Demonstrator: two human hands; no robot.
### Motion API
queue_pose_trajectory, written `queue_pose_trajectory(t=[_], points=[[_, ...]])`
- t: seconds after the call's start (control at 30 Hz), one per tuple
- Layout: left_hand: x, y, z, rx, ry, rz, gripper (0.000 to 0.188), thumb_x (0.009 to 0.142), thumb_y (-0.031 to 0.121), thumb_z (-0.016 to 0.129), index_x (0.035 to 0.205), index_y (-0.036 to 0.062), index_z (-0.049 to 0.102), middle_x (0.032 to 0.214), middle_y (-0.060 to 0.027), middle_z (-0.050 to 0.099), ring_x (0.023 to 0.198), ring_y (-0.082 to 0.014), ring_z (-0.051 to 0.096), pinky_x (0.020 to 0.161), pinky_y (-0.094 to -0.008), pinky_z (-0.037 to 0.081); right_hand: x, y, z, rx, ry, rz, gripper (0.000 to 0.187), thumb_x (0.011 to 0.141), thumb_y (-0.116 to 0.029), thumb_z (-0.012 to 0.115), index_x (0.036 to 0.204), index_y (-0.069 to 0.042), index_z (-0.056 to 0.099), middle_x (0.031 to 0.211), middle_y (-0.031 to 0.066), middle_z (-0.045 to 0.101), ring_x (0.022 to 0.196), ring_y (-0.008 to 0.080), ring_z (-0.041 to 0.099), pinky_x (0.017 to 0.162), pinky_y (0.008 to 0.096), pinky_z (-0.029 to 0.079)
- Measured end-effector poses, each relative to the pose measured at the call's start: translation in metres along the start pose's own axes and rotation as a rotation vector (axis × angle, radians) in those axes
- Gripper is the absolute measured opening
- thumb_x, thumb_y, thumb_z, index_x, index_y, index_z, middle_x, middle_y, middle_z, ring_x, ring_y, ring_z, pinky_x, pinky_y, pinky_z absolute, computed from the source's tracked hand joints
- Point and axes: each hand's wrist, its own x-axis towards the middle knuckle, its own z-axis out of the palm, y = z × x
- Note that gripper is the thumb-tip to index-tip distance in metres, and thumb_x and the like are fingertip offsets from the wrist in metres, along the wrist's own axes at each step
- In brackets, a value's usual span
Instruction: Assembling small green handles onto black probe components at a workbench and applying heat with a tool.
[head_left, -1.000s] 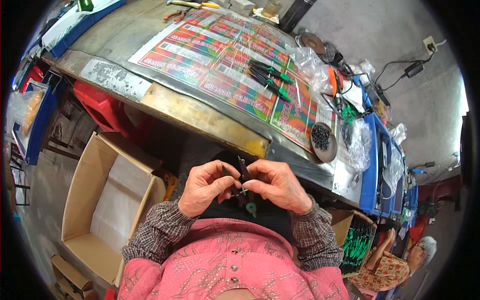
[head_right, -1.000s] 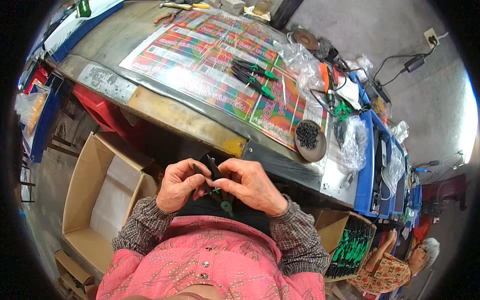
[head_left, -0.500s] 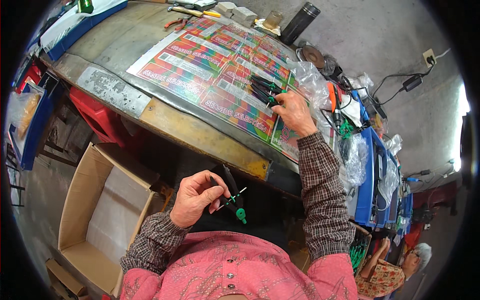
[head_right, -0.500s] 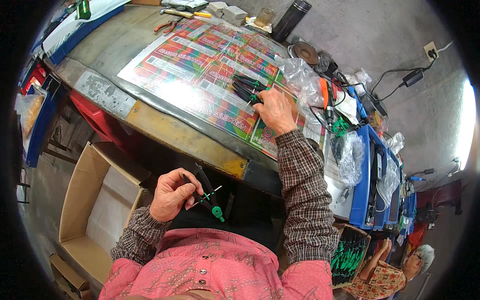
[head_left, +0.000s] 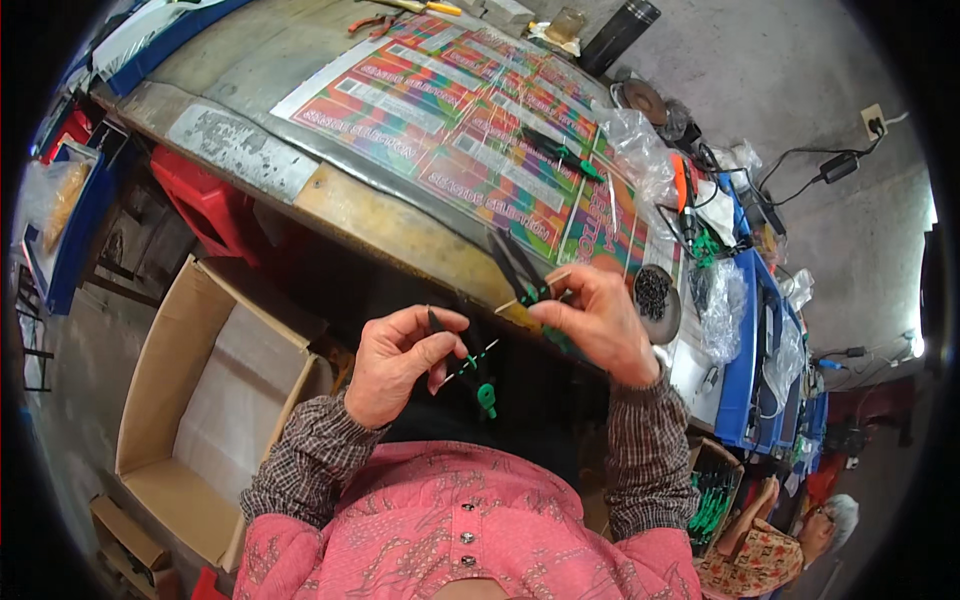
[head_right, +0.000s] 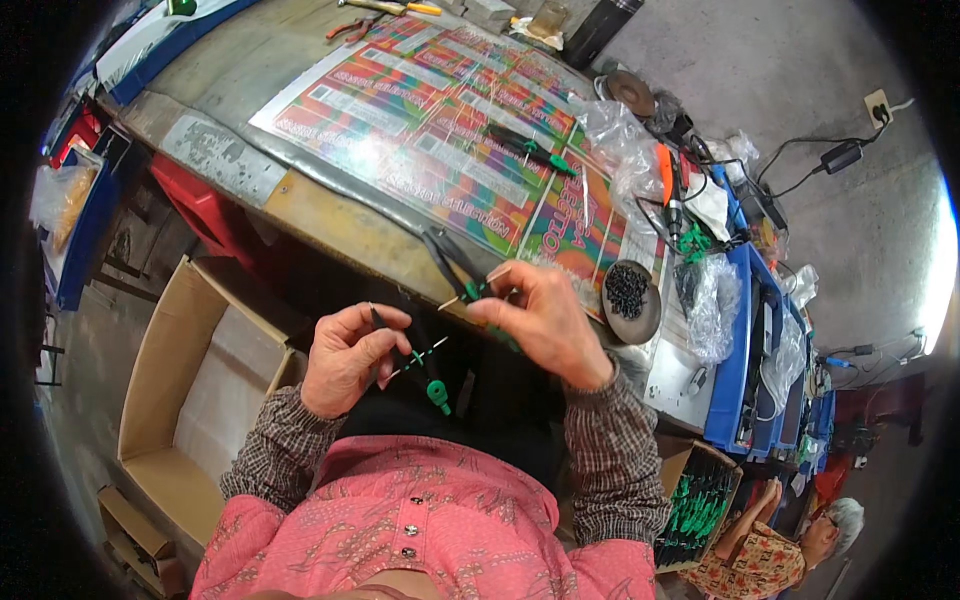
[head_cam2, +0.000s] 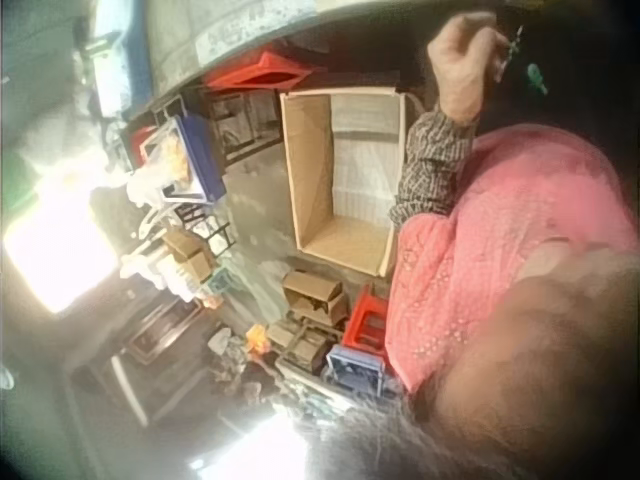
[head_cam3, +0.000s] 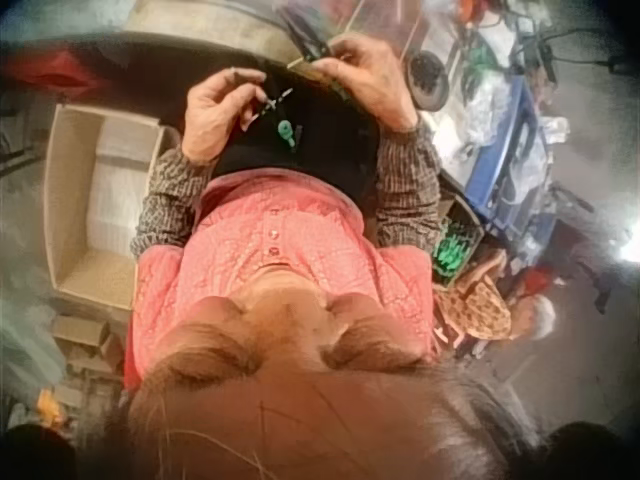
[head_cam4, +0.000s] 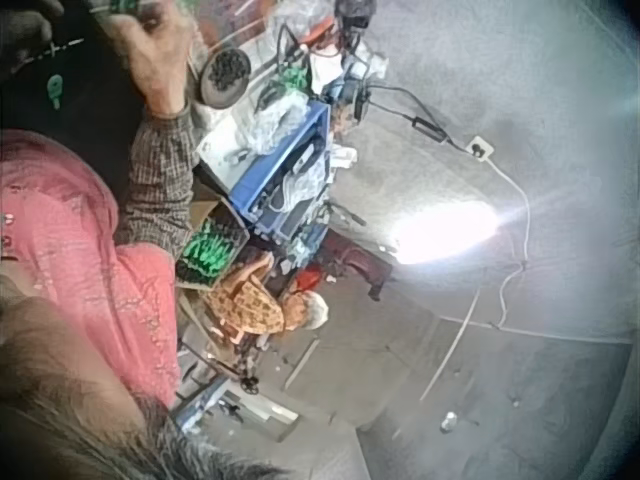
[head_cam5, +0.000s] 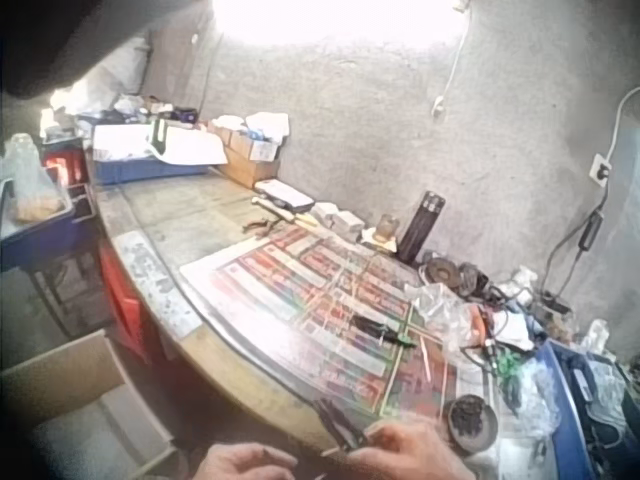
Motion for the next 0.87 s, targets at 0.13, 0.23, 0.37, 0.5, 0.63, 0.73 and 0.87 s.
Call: queue_pose_trajectory(t=[0.13, 0.23, 0.37, 0.5, 0.63, 0.73, 0.87], points=[[-0.005, -0.003, 0.007, 0.030, -0.001, -0.007, 0.018, 0.091, 0.005, 0.059, 0.107, -0.0034, 0.062, 0.083, -0.0089, 0.067, 0.055, -0.0070, 0.056, 0.046, -0.0202, 0.047, -0.039, -0.009, 0.031, 0.215, -0.094, 0.090, 0.021, 0.081, -0.014, 0.073, 0.085, 0.003, 0.061, 0.065, 0.0011, 0.056, 0.058, 0.0048, 0.048, 0.052, 0.0242, 0.040], [-0.008, -0.010, 0.010, 0.046, -0.037, 0.007, 0.018, 0.092, 0.009, 0.063, 0.105, -0.0030, 0.064, 0.080, -0.0045, 0.065, 0.058, -0.0057, 0.055, 0.048, -0.0193, 0.045, -0.053, 0.001, 0.047, 0.287, -0.121, 0.106, 0.021, 0.082, -0.013, 0.073, 0.087, 0.003, 0.061, 0.065, 0.0005, 0.056, 0.058, 0.0040, 0.049, 0.052, 0.0233, 0.040], [-0.015, -0.019, 0.009, 0.089, -0.092, 0.005, 0.013, 0.090, 0.009, 0.065, 0.097, -0.0023, 0.065, 0.074, -0.0010, 0.061, 0.057, -0.0052, 0.054, 0.047, -0.0196, 0.043, -0.068, 0.008, 0.056, 0.361, -0.158, 0.136, 0.021, 0.083, -0.014, 0.072, 0.089, 0.003, 0.061, 0.067, 0.0009, 0.058, 0.059, 0.0035, 0.050, 0.052, 0.0223, 0.041], [-0.022, -0.019, 0.016, 0.146, -0.088, -0.024, 0.010, 0.090, 0.008, 0.065, 0.093, -0.0008, 0.063, 0.071, 0.0002, 0.059, 0.056, -0.0044, 0.053, 0.047, -0.0190, 0.042, -0.075, 0.007, 0.058, 0.390, -0.076, 0.110, 0.020, 0.084, -0.013, 0.071, 0.091, 0.003, 0.061, 0.071, 0.0025, 0.059, 0.060, 0.0049, 0.052, 0.054, 0.0219, 0.044], [-0.028, -0.021, 0.019, 0.147, -0.088, -0.056, 0.009, 0.090, 0.008, 0.064, 0.094, -0.0002, 0.062, 0.070, 0.0005, 0.059, 0.056, -0.0041, 0.053, 0.047, -0.0184, 0.042, -0.075, 0.006, 0.060, 0.384, -0.143, 0.126, 0.019, 0.085, -0.011, 0.068, 0.092, 0.004, 0.060, 0.074, 0.0045, 0.059, 0.064, 0.0066, 0.054, 0.056, 0.0236, 0.046], [-0.031, -0.025, 0.014, 0.178, -0.139, -0.032, 0.010, 0.090, 0.008, 0.063, 0.095, 0.0000, 0.061, 0.070, -0.0002, 0.059, 0.056, -0.0042, 0.053, 0.047, -0.0183, 0.042, -0.077, 0.013, 0.065, 0.370, -0.154, 0.109, 0.016, 0.086, -0.010, 0.066, 0.091, 0.004, 0.061, 0.076, 0.0049, 0.060, 0.066, 0.0064, 0.055, 0.058, 0.0242, 0.047], [-0.035, -0.029, 0.011, 0.141, -0.116, -0.026, 0.012, 0.090, 0.009, 0.064, 0.098, 0.0000, 0.061, 0.073, -0.0007, 0.061, 0.057, -0.0049, 0.055, 0.048, -0.0185, 0.043, -0.079, 0.010, 0.067, 0.402, -0.113, 0.119, 0.017, 0.086, -0.012, 0.066, 0.093, 0.003, 0.063, 0.078, 0.0054, 0.062, 0.068, 0.0080, 0.058, 0.060, 0.0250, 0.049]])
